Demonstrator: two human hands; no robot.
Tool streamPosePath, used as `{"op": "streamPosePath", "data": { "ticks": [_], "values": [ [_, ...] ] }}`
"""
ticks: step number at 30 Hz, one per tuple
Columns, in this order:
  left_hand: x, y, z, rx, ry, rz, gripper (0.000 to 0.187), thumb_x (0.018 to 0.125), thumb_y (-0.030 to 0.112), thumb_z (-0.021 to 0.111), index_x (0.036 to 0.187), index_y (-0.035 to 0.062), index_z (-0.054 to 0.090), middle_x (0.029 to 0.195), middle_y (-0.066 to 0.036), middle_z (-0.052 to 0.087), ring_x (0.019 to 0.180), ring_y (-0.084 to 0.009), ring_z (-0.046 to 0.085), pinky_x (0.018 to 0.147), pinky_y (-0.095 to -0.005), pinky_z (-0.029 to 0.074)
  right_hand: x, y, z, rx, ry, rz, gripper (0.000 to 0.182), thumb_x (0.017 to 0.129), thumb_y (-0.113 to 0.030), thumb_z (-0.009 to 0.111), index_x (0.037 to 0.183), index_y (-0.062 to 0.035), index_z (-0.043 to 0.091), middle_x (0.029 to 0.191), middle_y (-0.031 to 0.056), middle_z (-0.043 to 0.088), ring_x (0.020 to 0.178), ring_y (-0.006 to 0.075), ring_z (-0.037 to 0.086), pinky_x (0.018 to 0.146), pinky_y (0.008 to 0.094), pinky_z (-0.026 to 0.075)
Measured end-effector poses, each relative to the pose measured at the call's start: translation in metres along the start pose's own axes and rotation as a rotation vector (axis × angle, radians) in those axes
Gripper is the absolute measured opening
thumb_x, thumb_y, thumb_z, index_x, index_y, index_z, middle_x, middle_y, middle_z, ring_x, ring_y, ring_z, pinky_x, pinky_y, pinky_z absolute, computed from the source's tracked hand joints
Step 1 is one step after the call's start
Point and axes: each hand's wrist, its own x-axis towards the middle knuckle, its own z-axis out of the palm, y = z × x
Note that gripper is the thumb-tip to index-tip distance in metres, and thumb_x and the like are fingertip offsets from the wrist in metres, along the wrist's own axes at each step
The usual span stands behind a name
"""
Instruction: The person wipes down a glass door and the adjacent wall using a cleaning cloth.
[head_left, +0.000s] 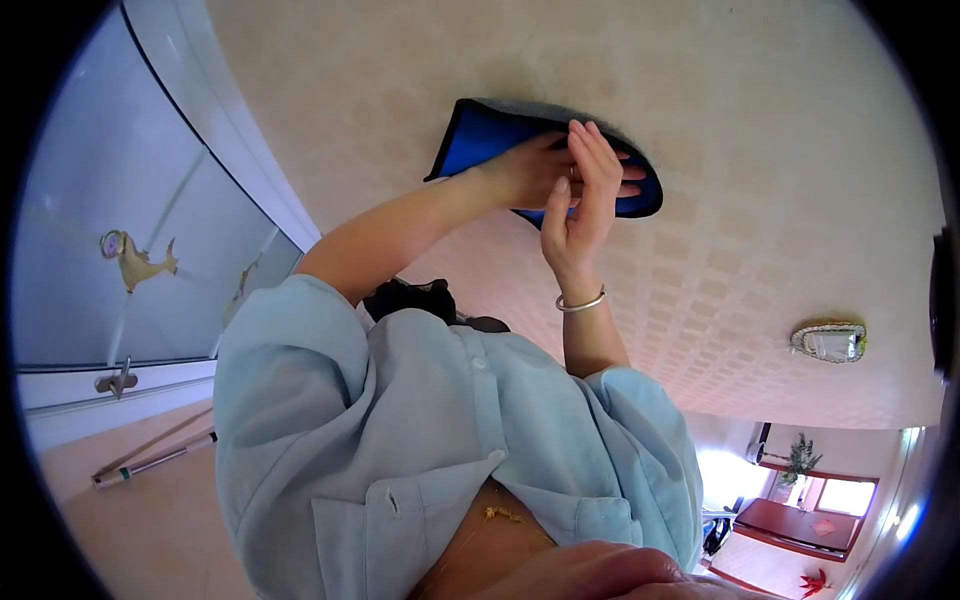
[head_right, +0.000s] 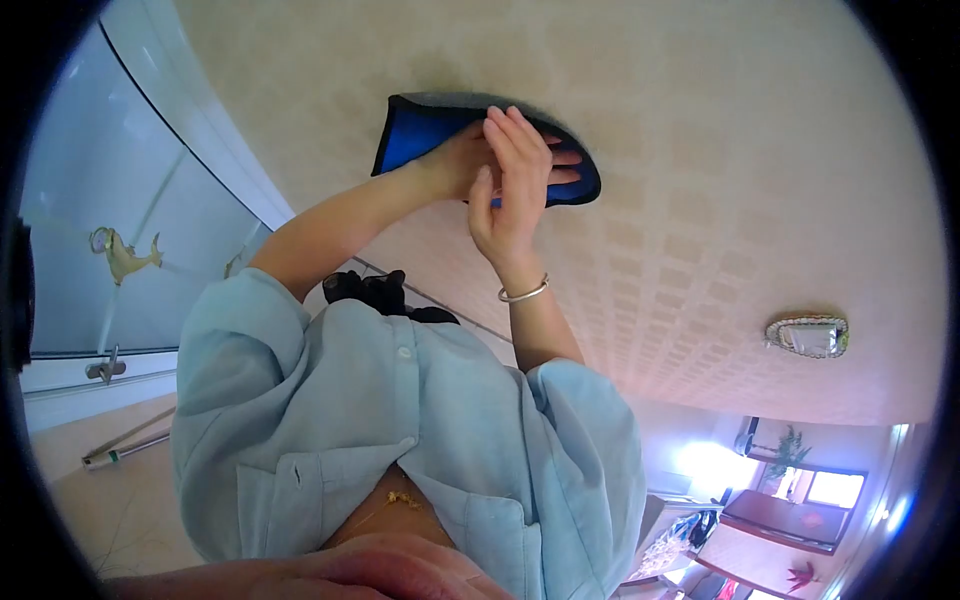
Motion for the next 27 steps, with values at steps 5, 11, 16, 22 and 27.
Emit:
{"op": "streamPosePath", "data": {
  "ticks": [5,11,16,22,27],
  "values": [
    [-0.004,-0.005,-0.011,0.025,0.014,0.059,0.035,0.089,0.029,0.061,0.122,0.0182,0.065,0.137,0.004,0.057,0.132,-0.0147,0.046,0.108,-0.0391,0.040,0.004,0.002,-0.008,-0.086,-0.037,-0.066,0.044,0.088,0.005,0.049,0.132,0.0038,0.054,0.137,0.0196,0.056,0.134,0.0386,0.047,0.110,0.0449,0.037],
    [-0.007,-0.006,-0.022,-0.192,0.072,0.033,0.037,0.083,0.022,0.066,0.116,0.0073,0.066,0.135,-0.007,0.059,0.132,-0.0233,0.047,0.114,-0.0454,0.035,0.005,0.012,-0.004,-0.144,-0.025,-0.127,0.045,0.086,0.002,0.054,0.131,0.0034,0.055,0.134,0.0204,0.058,0.130,0.0424,0.050,0.108,0.0482,0.040],
    [-0.044,0.017,-0.032,-0.297,0.232,-0.400,0.037,0.086,0.016,0.067,0.122,0.0093,0.064,0.135,-0.008,0.057,0.129,-0.0288,0.050,0.110,-0.0444,0.038,0.006,0.024,-0.006,-0.213,-0.041,-0.210,0.045,0.089,-0.002,0.055,0.133,0.0041,0.053,0.134,0.0198,0.058,0.129,0.0430,0.050,0.109,0.0490,0.039],
    [-0.062,0.031,-0.018,-0.057,0.416,-0.627,0.044,0.086,0.019,0.068,0.129,0.0110,0.061,0.137,-0.014,0.054,0.133,-0.0372,0.044,0.113,-0.0512,0.032,-0.001,0.029,-0.009,-0.223,-0.086,-0.328,0.037,0.088,0.000,0.052,0.125,0.0028,0.059,0.128,0.0192,0.060,0.122,0.0392,0.054,0.106,0.0490,0.040],
    [-0.035,0.021,-0.011,0.051,0.422,-0.664,0.046,0.087,0.026,0.066,0.132,0.0203,0.059,0.142,-0.015,0.047,0.137,-0.0370,0.039,0.116,-0.0590,0.025,-0.011,0.040,-0.013,-0.128,-0.377,-0.440,0.036,0.088,0.004,0.051,0.121,0.0011,0.065,0.134,0.0193,0.057,0.125,0.0358,0.052,0.105,0.0450,0.041]
  ]
}}
